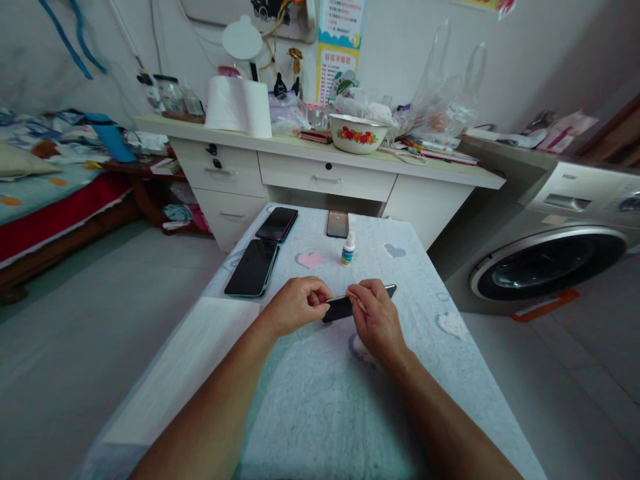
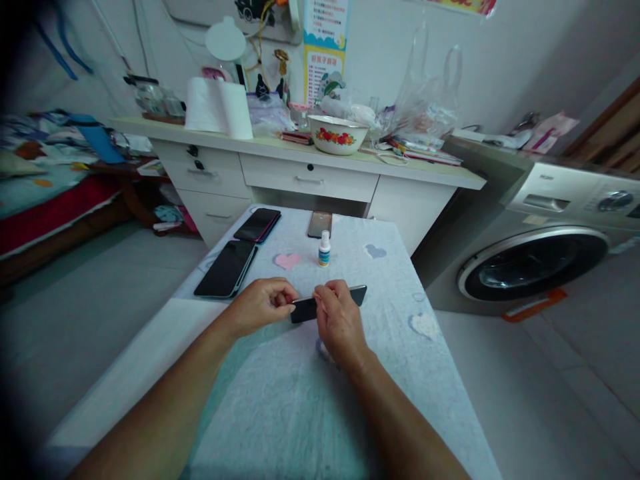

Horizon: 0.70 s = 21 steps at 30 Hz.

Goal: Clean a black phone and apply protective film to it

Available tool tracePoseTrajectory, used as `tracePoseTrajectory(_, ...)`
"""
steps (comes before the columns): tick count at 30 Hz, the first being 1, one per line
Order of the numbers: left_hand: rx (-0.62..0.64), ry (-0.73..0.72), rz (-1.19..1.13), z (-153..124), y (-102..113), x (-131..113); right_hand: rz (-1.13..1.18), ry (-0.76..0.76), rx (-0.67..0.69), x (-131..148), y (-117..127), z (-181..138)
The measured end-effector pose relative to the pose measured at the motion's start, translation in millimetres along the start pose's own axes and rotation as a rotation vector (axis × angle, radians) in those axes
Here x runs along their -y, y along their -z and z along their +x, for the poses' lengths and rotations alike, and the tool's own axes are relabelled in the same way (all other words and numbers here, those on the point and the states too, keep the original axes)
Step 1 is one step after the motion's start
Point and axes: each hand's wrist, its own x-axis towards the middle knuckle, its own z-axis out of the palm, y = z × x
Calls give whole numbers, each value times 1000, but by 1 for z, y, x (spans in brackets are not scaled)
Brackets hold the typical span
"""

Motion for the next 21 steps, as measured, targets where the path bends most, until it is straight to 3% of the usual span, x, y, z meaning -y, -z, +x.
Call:
tracePoseTrajectory(6, -2, 3, -4, 1, 0, -1, 63, 41, 45, -2, -3, -3)
tracePoseTrajectory(16, -5, 23, -7, 1, -1, 4, -139, -110, -150, -32, 19, 0)
tracePoseTrajectory(21, -12, 20, -9, 2, 0, 2, -133, -112, -148, -27, 16, 0)
